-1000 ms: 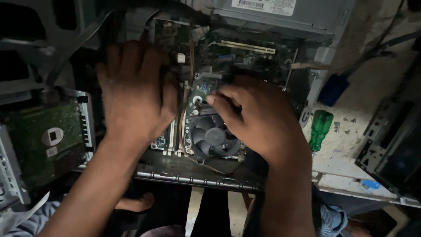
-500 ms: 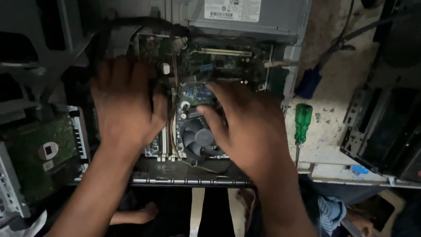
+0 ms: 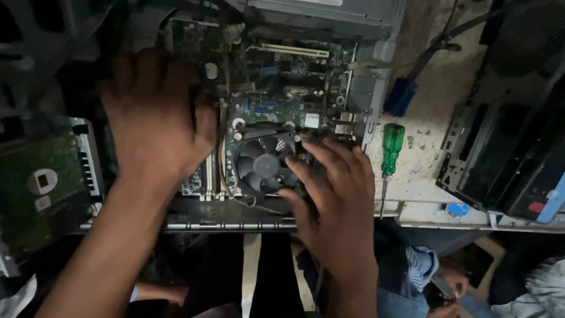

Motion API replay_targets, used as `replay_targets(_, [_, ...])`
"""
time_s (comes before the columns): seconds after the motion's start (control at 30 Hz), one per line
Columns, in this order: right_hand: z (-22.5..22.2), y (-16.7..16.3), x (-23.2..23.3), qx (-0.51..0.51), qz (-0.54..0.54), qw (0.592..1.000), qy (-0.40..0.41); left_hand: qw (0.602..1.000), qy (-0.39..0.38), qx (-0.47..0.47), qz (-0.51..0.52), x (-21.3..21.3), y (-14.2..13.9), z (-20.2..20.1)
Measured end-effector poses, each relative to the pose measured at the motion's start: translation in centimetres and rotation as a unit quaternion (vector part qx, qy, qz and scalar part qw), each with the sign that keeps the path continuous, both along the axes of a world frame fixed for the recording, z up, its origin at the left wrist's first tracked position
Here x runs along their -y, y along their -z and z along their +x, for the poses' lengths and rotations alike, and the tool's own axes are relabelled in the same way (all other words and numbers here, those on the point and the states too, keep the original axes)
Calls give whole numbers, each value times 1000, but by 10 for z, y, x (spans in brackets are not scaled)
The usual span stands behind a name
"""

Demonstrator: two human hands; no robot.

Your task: The person uses a screwdriver to remove screws from a computer case and then removes a hard drive. They place the hard drive on the table and continue to work on the motherboard and internal components.

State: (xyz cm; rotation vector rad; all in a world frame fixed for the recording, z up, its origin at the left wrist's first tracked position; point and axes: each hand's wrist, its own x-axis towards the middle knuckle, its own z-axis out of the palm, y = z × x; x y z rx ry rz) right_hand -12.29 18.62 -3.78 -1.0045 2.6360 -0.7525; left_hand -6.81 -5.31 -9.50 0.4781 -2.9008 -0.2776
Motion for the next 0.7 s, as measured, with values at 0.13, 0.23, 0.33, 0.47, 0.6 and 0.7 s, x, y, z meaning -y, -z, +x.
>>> replay_targets(0.13, [3,4,-5,-12,-30,999,7,1000,3,6,1,0,0,2])
replay_targets(0.23, [8,13,-11,-27,-75,996,30,1000,5,2,-1,1,-1,3])
replay_targets(0.33, [16,26,-18,-35,-224,970,85,1000,4,0,0,2,0,5])
replay_targets(0.47, [23,44,-28,-6,-410,888,207,1000,0,12,1,3,0,5])
replay_targets(0.6, [24,54,-37,43,-491,822,285,1000,5,9,-4,1,-4,4])
replay_targets(0.7, [20,58,-45,124,-550,760,323,1000,1,20,13,1,-6,3])
